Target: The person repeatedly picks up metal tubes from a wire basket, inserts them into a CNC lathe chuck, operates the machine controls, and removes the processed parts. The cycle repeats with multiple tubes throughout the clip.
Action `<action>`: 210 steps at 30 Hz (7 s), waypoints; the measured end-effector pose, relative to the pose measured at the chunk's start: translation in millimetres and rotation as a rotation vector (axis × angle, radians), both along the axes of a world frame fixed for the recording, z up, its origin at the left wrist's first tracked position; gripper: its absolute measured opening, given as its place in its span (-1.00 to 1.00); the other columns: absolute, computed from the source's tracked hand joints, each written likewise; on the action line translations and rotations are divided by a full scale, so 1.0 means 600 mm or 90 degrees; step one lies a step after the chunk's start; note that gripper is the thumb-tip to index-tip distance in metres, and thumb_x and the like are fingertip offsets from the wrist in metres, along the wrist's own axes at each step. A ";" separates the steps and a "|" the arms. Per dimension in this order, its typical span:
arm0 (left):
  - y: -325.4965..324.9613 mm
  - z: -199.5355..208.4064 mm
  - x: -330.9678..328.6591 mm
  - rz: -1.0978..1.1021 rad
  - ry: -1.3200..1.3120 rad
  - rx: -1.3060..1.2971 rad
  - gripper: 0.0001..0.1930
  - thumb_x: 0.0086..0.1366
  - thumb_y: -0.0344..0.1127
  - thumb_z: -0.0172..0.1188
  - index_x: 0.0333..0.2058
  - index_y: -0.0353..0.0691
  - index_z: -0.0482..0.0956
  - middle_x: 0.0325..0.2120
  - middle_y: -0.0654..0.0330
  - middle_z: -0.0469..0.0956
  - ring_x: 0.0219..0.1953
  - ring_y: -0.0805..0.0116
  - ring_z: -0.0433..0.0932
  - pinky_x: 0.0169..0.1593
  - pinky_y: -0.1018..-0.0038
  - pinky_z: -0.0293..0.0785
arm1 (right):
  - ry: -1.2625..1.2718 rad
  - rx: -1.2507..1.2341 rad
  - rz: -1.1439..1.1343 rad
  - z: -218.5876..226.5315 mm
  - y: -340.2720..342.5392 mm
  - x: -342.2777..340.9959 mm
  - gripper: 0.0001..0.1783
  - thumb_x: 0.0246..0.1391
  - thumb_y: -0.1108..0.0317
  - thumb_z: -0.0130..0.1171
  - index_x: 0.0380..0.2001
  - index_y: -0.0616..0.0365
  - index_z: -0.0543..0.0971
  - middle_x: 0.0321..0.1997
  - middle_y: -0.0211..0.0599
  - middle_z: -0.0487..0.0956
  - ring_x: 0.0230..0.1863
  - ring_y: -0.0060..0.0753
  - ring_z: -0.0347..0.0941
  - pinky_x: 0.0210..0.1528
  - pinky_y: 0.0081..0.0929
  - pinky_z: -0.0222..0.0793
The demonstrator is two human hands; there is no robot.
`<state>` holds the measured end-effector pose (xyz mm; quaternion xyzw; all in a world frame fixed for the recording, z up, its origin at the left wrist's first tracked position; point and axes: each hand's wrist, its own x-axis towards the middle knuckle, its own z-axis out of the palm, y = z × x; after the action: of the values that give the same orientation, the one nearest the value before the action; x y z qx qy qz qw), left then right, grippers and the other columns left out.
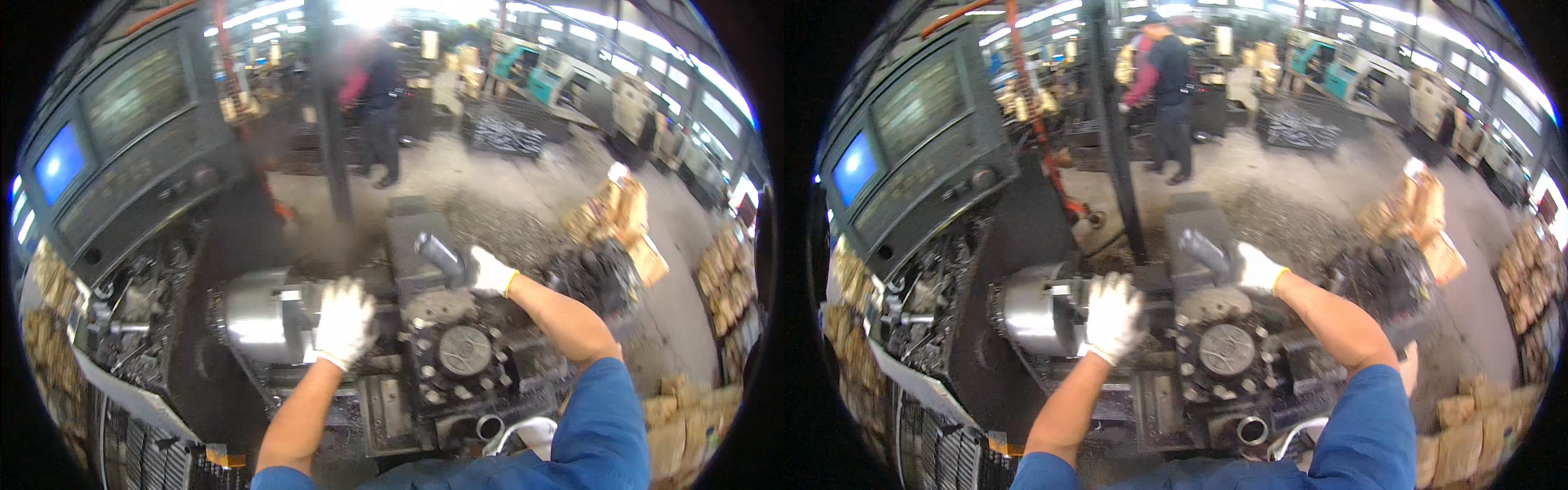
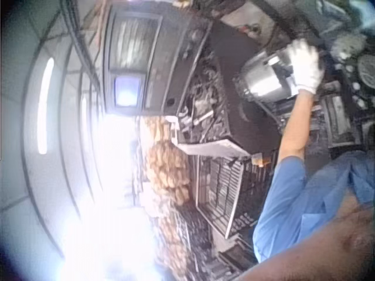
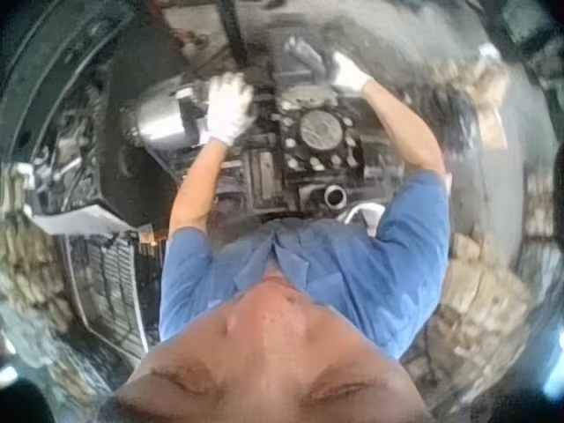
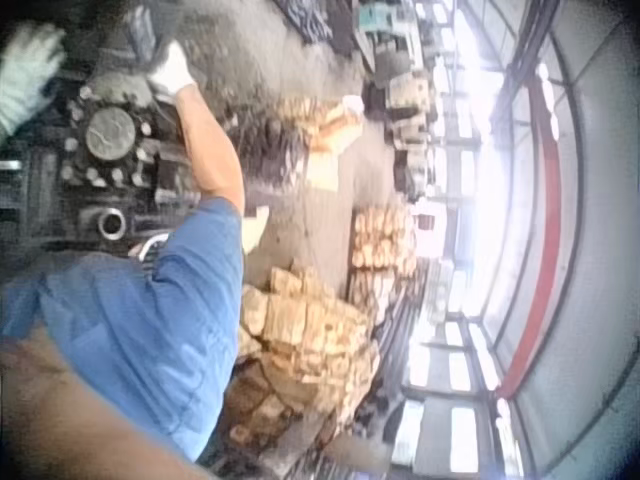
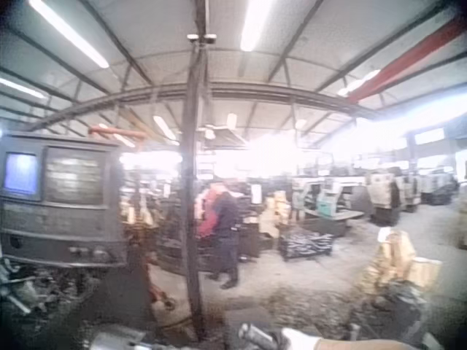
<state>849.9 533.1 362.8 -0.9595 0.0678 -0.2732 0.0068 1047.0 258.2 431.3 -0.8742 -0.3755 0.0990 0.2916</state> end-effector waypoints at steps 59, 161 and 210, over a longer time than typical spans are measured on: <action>0.147 -0.318 -0.776 0.598 -0.568 -1.369 -0.51 0.46 0.38 0.17 -0.14 0.07 0.62 -0.38 0.34 0.57 -0.40 0.29 0.49 -0.36 0.30 0.37 | -0.122 -0.443 0.270 -0.085 0.058 0.024 -0.55 -0.13 0.22 0.41 -0.13 0.20 0.78 -0.35 0.12 0.75 -0.28 0.14 0.74 -0.20 -0.02 0.63; -1.501 -0.343 -1.295 2.321 -1.343 0.506 -0.36 0.67 0.12 -0.13 0.34 -0.36 0.46 0.26 -0.27 0.54 0.26 -0.24 0.55 0.33 0.04 0.43 | -0.258 -0.455 1.302 -0.635 0.480 -1.473 -0.68 0.19 0.08 0.22 -0.27 0.04 0.81 -0.08 -0.10 0.78 0.03 0.04 0.73 0.06 -0.17 0.65; 0.671 -0.536 -2.206 1.106 0.020 -0.519 -0.66 -0.27 -0.27 0.25 -0.43 -0.29 0.62 -0.25 -0.03 0.70 -0.22 -0.07 0.69 -0.08 0.04 0.66 | -0.637 -0.561 1.268 -1.472 1.433 -2.280 -0.64 0.39 0.28 0.01 -0.08 0.09 0.79 -0.10 -0.09 0.80 -0.09 -0.04 0.75 -0.14 -0.04 0.64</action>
<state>-473.8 935.9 41.3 -0.6065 -0.7677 -0.1623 -0.1284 -320.9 1118.1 -452.1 -0.1654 -0.8927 0.0504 -0.4162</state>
